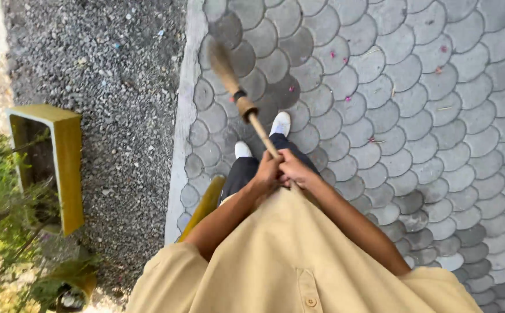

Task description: The person sweeps a paved outdoor area using a traditional straw broom. They gather scattered debris, including a yellow plastic bag, a blue rope, and small pieces of trash, into a pile while moving across the patterned tiles.

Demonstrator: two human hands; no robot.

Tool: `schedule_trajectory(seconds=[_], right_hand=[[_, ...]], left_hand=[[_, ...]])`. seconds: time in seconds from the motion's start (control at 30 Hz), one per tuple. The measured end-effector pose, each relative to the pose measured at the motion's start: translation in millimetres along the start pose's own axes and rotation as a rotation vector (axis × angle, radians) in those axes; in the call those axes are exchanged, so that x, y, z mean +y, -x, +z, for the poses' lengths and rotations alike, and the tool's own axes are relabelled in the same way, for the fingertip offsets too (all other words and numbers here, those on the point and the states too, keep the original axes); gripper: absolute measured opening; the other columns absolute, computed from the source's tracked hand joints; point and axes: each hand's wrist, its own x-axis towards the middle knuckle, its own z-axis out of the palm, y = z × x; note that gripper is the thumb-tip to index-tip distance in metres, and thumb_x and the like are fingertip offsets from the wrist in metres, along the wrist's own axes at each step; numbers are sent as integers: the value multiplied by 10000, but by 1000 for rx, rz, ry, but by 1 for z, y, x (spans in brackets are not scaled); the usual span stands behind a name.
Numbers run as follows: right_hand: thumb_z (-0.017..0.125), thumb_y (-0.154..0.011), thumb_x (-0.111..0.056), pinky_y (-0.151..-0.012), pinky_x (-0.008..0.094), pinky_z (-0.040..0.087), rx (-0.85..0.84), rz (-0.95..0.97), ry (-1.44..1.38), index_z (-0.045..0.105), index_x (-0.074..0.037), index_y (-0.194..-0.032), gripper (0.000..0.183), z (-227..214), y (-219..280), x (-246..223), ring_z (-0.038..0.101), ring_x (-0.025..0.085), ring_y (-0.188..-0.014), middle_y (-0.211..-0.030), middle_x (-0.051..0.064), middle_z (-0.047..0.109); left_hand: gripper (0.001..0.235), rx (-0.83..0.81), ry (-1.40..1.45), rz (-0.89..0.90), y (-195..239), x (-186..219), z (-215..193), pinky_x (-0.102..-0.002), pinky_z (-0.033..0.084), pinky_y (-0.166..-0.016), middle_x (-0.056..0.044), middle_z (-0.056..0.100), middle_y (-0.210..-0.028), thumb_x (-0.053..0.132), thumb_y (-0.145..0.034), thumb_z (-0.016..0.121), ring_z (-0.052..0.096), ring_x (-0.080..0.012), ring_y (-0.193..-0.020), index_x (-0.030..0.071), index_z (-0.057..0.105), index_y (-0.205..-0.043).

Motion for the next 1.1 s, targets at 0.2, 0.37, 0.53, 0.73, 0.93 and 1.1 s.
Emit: schedule_trajectory(seconds=[0.2,0.37,0.53,0.73,0.93,1.1], right_hand=[[444,-850,-32,-315,398,537,-249,133,278,451,-168,-1466,630,98,-34,-6,610,258,-504,-1127,280,580],[435,-821,-29,-308,381,530,-226,88,331,544,-229,-1430,650,109,2,-80,614,287,-462,-1186,298,607],[425,-816,-48,-331,369,539,33,59,157,628,-292,-1363,632,52,-62,-74,604,266,-496,-1220,236,616],[409,-814,6,-335,433,535,414,-86,-302,594,-262,-1411,680,-12,-39,-105,598,280,-495,-964,276,590],[388,-916,4,-342,315,461,604,-239,-526,373,-138,-1550,650,48,-11,-126,502,183,-465,-1240,313,509],[475,-885,-2,-313,366,475,629,-302,-918,453,-210,-1511,660,118,-40,-88,548,233,-478,-1012,284,507]], left_hand=[[607,65,66,-34,76,-8,-88,-443,626,-615,-288,588,-1148,293,-951,681,682,-339,-794,155,351,-1442],[663,110,113,-38,78,15,-98,-436,621,-581,-285,586,-1112,267,-947,678,674,-326,-744,162,299,-1482],[723,81,110,-80,6,80,-67,-430,616,-547,-283,583,-1076,241,-943,675,667,-313,-694,169,248,-1522],[806,-104,-64,-101,-26,142,-9,-420,609,-502,-279,580,-1029,206,-937,671,657,-295,-628,178,180,-1576],[892,-323,-314,-73,1,212,-42,-411,603,-457,-276,577,-982,171,-932,667,646,-278,-561,187,111,-1629],[957,-489,-498,-212,-19,204,-91,-438,635,-426,-213,612,-825,130,-920,694,654,-325,-461,356,65,-1605]])
